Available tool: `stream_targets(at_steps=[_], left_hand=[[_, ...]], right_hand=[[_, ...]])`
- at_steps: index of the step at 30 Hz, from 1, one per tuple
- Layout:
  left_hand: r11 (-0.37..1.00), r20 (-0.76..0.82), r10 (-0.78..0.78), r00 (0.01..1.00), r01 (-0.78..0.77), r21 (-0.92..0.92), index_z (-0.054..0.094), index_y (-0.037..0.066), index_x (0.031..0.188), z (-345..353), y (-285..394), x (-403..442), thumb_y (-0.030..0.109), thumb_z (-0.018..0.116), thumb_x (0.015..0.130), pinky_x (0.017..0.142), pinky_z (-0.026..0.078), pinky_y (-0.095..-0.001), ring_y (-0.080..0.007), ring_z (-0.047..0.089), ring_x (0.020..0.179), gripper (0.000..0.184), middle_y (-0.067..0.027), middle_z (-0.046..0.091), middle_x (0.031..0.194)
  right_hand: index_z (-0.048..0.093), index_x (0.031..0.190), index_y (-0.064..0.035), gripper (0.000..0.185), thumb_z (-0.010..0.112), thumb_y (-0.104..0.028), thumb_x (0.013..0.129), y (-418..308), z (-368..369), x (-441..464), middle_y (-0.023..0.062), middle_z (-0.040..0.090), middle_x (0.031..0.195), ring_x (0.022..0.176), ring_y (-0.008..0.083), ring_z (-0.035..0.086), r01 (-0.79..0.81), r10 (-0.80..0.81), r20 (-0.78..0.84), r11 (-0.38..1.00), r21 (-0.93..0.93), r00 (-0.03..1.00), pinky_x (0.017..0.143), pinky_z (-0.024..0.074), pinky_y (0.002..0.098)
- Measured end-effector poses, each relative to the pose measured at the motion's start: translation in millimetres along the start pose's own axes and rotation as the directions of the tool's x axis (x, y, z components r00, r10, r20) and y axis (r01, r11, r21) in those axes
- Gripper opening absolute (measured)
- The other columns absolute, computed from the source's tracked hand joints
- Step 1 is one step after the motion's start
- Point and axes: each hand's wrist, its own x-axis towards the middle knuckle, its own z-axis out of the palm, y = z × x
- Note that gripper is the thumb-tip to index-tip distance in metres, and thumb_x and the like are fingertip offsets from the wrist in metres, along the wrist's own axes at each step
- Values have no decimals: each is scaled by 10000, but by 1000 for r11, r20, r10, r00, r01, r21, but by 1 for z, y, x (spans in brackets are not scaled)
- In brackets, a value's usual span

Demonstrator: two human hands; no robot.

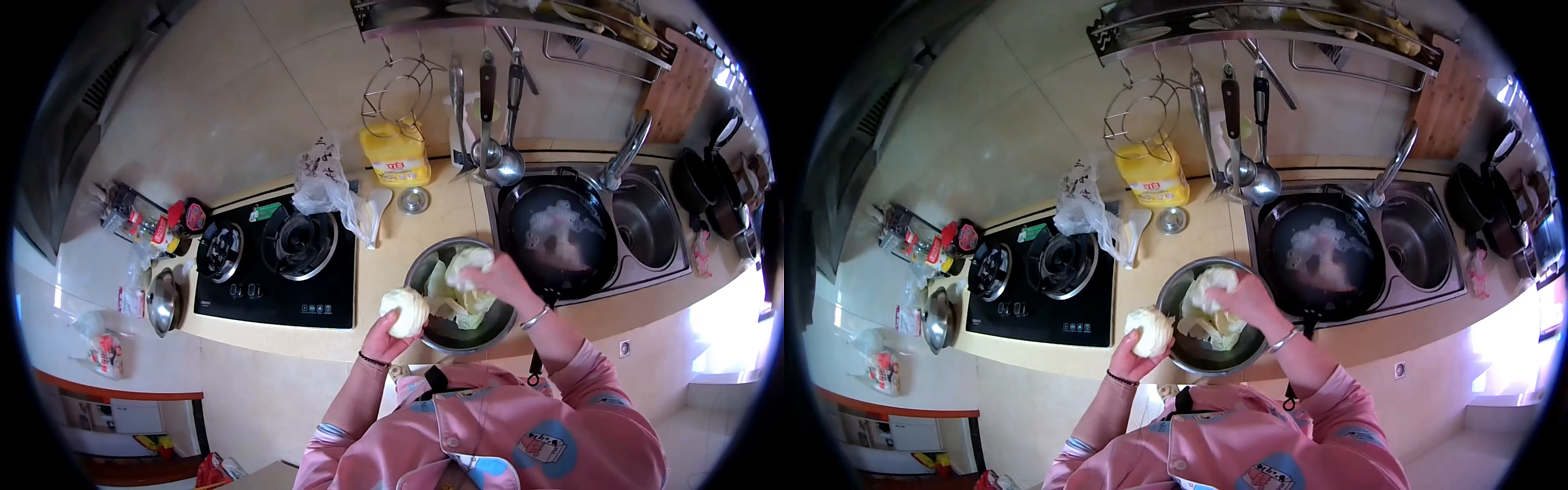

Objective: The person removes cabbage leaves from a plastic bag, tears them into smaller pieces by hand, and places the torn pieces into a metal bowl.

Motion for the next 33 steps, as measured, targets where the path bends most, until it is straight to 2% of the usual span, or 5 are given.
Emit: stream_targets(at_steps=[4, 11, 21, 28, 33], left_hand=[[949, -80, 1, 997, -26, -315, 333, 87, 1332, 16, -7, 5, 581, 311, 878, 912, 419, -436, -329, 447, 1159, 671, -141, 428, 1306], [987, -148, 96, 984, -113, -113, 305, 95, 1347, 28, -15, 10, 409, 377, 922, 981, 362, -411, -279, 412, 1203, 533, -109, 401, 1326], [973, 104, 228, 968, -230, 4, 259, 126, 1369, 43, -12, 1, -87, 553, 712, 1039, 287, -350, -211, 371, 1236, 751, -67, 374, 1328], [948, 130, 268, 955, -285, 138, 316, 136, 1275, 32, -19, 1, -164, 548, 648, 996, 346, -333, -190, 405, 1201, 733, -50, 410, 1270], [911, 12, 368, 930, -363, 198, 282, 149, 1289, 36, -17, 5, -88, 649, 671, 999, 354, -356, -222, 405, 1200, 758, -60, 381, 1297]], right_hand=[[474, 1167, -17, 593, 722, -253, 683, 13, 24, -23, 177, 571, 1010, 940, 324, 566, 192, -388, -110, 660, -726, 915, 849, 445, 402], [488, 1136, -63, 438, 676, -172, 756, -22, 52, -59, 147, 509, 1054, 882, 234, 577, 413, -425, -8, 886, -211, 905, 690, 502, 309], [566, 1030, -42, 265, 637, -106, 783, -27, 52, -59, 123, 550, 948, 791, 227, 588, 418, -424, -85, 905, -83, 902, 657, 505, 284], [564, 904, -16, 143, 625, -59, 783, -38, 47, -68, 117, 562, 885, 750, 221, 584, 361, -370, -31, 918, -166, 928, 627, 489, 277], [509, 892, -12, 135, 601, -15, 794, -40, 43, -72, 129, 576, 880, 770, 250, 583, 707, -713, -74, 701, -89, 697, 689, 472, 307]])
